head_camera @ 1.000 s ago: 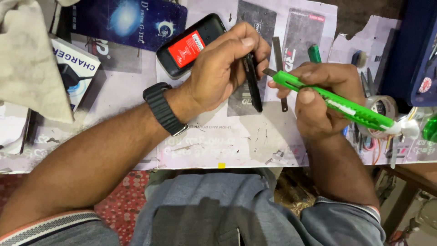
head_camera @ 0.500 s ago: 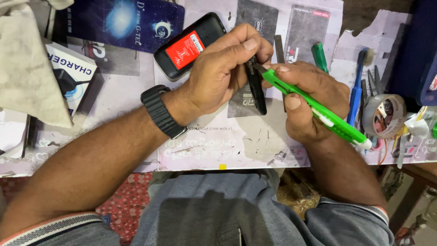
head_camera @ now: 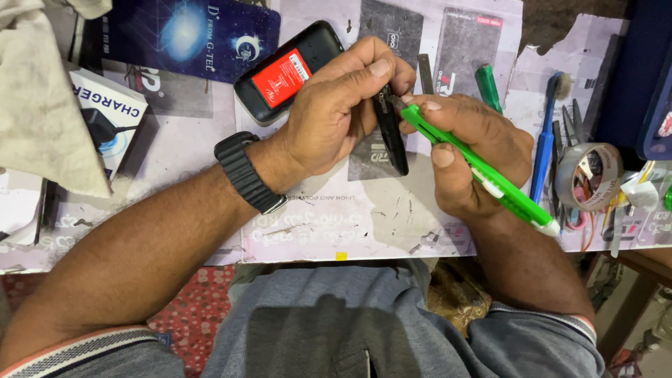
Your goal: The person uses a screwdriver and a plastic prying tool to disassemble a mobile phone, removes the battery cover, and uses the tools to work on the internal hardware and components.
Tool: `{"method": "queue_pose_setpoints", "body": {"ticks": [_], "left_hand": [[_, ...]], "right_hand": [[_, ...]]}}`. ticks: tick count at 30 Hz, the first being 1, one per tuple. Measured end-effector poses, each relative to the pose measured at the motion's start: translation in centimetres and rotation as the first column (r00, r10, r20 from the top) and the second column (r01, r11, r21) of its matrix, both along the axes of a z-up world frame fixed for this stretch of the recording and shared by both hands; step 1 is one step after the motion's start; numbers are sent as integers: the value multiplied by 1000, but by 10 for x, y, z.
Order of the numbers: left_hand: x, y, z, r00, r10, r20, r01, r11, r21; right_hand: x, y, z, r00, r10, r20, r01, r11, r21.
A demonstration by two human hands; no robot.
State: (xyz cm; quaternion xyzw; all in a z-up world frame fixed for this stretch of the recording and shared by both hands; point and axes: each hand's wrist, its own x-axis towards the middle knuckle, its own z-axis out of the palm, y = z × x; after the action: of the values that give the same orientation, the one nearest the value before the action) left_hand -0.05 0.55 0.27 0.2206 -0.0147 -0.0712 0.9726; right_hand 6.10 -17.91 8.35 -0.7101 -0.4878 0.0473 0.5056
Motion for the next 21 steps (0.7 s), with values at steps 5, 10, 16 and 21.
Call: {"method": "queue_pose_setpoints", "body": {"ticks": [5,10,16,21], "left_hand": [[-1,0,-1,1000,2,16,-1,1000,-19],[0,-1,-2,1000,2,11,-2,1000,-10],[0,-1,-1,1000,3,-9,-3,1000,5],[0,-1,-4,1000,9,7,-9,999,50]], "right_hand": [[1,-1,-4,1000,9,-22,-8,999,37],[2,-2,-7,1000,15,-21,-13,998,68],[3,-2,-5,999,32,-5,-32,998,48],[2,-3,0,1000,15,16,-15,1000,-3]]}}
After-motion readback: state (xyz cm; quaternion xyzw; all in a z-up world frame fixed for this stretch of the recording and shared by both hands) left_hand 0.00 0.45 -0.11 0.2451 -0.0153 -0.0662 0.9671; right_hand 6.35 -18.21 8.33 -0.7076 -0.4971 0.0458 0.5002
